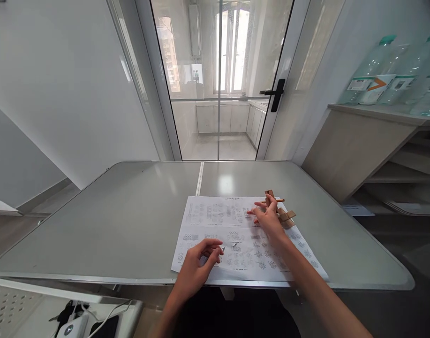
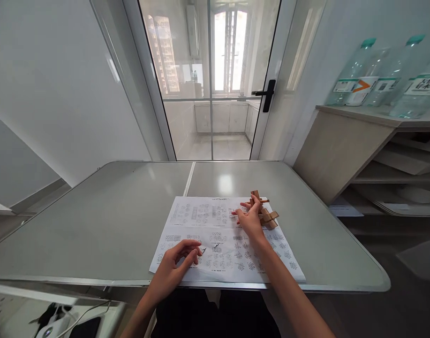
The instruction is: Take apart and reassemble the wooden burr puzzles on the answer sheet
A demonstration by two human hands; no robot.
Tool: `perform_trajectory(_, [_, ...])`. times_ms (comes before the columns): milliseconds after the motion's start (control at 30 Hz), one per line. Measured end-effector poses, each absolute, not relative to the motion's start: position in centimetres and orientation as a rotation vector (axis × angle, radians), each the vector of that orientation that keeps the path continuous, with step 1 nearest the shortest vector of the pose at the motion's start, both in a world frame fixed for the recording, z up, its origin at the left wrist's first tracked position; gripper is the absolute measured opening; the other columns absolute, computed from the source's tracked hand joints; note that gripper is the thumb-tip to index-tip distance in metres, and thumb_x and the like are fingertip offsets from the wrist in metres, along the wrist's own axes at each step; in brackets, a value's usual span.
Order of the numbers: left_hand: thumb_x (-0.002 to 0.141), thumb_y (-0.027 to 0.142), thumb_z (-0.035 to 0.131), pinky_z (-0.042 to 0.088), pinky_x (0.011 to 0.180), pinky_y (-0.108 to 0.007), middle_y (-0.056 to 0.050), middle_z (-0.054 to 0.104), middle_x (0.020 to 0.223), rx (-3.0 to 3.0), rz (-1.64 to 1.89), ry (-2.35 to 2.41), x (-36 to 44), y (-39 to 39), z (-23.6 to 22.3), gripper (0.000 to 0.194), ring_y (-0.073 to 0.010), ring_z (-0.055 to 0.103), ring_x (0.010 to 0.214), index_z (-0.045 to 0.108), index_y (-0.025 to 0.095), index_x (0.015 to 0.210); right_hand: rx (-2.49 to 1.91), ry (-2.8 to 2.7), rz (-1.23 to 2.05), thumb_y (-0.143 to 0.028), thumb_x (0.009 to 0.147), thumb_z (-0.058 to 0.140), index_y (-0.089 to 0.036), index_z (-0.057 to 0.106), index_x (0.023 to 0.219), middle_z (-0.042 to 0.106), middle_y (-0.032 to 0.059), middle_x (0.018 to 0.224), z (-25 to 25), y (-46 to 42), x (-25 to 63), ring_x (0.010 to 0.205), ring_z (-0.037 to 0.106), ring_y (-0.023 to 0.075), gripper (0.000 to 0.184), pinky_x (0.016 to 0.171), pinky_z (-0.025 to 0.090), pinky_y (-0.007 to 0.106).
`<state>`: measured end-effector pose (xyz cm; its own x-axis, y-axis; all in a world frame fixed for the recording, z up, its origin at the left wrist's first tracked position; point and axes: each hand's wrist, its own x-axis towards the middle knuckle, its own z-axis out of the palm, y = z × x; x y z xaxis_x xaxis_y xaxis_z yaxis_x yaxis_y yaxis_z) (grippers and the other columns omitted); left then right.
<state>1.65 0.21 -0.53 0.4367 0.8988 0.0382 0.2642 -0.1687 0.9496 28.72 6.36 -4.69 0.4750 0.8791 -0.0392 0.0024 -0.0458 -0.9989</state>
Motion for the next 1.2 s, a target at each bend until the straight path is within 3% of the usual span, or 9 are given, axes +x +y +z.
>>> perform_trajectory(167, [0.101, 0.046, 0.057, 0.055, 0.088, -0.035, -0.005, 0.076, 0.097, 1.683, 0.782, 1.029, 1.6, 0.1, -0.5, 0.030, -0.0200, 0.070, 0.085, 0.069, 0.021, 0.115, -1.432, -0.861, 0.778, -0.035, 0.077, 0.069, -0.027, 0.046, 0.135, 0.061, 0.0113, 0.134, -4.6, 6.3, 28.3, 0.095, 0.070, 0.0239, 0.063, 0.063, 0.056, 0.029])
perform_trajectory(267, [0.101, 0.046, 0.057, 0.055, 0.087, -0.035, -0.005, 0.076, 0.095, 1.685, 0.791, 1.028, 1.6, 0.1, -0.5, 0.030, -0.0201, 0.070, 0.084, 0.069, 0.021, 0.114, -1.386, -0.943, 0.765, -0.041, 0.081, 0.067, -0.023, 0.060, 0.108, 0.070, 0.0084, 0.109, -3.7, 4.8, 27.7, 0.098, 0.066, 0.0256, 0.033, 0.071, 0.054, 0.031])
perform_trajectory(333, [0.101, 0.046, 0.057, 0.055, 0.086, -0.035, -0.005, 0.076, 0.095, 1.687, 0.797, 1.031, 1.7, 0.1, -0.7, 0.030, -0.0199, 0.070, 0.083, 0.069, 0.021, 0.113, -1.352, -1.005, 0.776, -0.045, 0.084, 0.066, -0.023, 0.061, 0.093, 0.069, 0.0050, 0.092, -2.9, 3.1, 27.0, 0.089, 0.064, 0.0241, 0.025, 0.072, 0.052, 0.032])
perform_trajectory(467, [0.101, 0.047, 0.056, 0.054, 0.087, -0.035, -0.006, 0.074, 0.098, 1.676, 0.792, 1.027, 1.7, 0.2, -0.8, 0.031, -0.0196, 0.068, 0.085, 0.067, 0.021, 0.115, -1.294, -1.126, 0.858, -0.053, 0.093, 0.062, -0.023, 0.059, 0.077, 0.059, -0.0005, 0.071, -1.5, -1.0, 25.2, 0.066, 0.054, 0.0179, 0.034, 0.068, 0.048, 0.030])
perform_trajectory(600, [0.095, 0.046, 0.066, 0.052, 0.083, -0.032, -0.002, 0.063, 0.091, 1.650, 0.817, 1.056, 1.5, 0.2, -1.0, 0.031, -0.0181, 0.062, 0.084, 0.059, 0.022, 0.114, -1.254, -1.232, 1.017, -0.059, 0.096, 0.057, -0.024, 0.049, 0.070, 0.049, -0.0034, 0.063, -1.4, -3.4, 23.5, 0.061, 0.047, 0.0160, 0.044, 0.064, 0.042, 0.029])
perform_trajectory(733, [0.074, 0.038, 0.088, 0.051, 0.086, -0.033, 0.000, 0.056, 0.095, 1.677, 0.781, 1.045, 1.3, 0.0, -0.9, 0.069, -0.0168, 0.056, 0.083, 0.051, 0.026, 0.131, -1.212, -1.275, 1.123, -0.063, 0.095, 0.056, -0.024, 0.044, 0.069, 0.046, -0.0045, 0.061, -2.2, -3.8, 22.5, 0.059, 0.043, 0.0150, 0.048, 0.061, 0.039, 0.028])
perform_trajectory(867, [0.062, 0.035, 0.096, 0.050, 0.091, -0.037, -0.002, 0.062, 0.100, 1.700, 0.687, 1.023, 1.4, -0.2, -0.2, 0.098, -0.0204, 0.059, 0.089, 0.046, 0.031, 0.146, -1.175, -1.366, 1.188, -0.062, 0.095, 0.055, -0.024, 0.043, 0.069, 0.044, -0.0050, 0.060, -2.7, -3.9, 22.3, 0.058, 0.040, 0.0139, 0.048, 0.059, 0.035, 0.027])
perform_trajectory(1033, [0.065, 0.033, 0.093, 0.052, 0.091, -0.038, 0.000, 0.068, 0.093, 1.693, 0.608, 0.931, 1.6, -0.2, 0.5, 0.100, -0.0218, 0.065, 0.089, 0.044, 0.032, 0.152, -1.117, -1.403, 1.267, -0.054, 0.098, 0.056, -0.023, 0.043, 0.069, 0.046, -0.0051, 0.060, -2.7, -4.1, 22.6, 0.058, 0.039, 0.0130, 0.044, 0.059, 0.033, 0.026])
perform_trajectory(1200, [0.062, 0.034, 0.094, 0.053, 0.088, -0.037, 0.001, 0.070, 0.096, 1.763, 0.599, 0.966, 1.5, -0.1, 0.3, 0.091, -0.0214, 0.065, 0.088, 0.054, 0.031, 0.144, -1.087, -1.373, 1.301, -0.052, 0.097, 0.059, -0.022, 0.046, 0.069, 0.050, -0.0051, 0.059, -2.5, -4.1, 22.6, 0.057, 0.042, 0.0124, 0.043, 0.058, 0.035, 0.026])
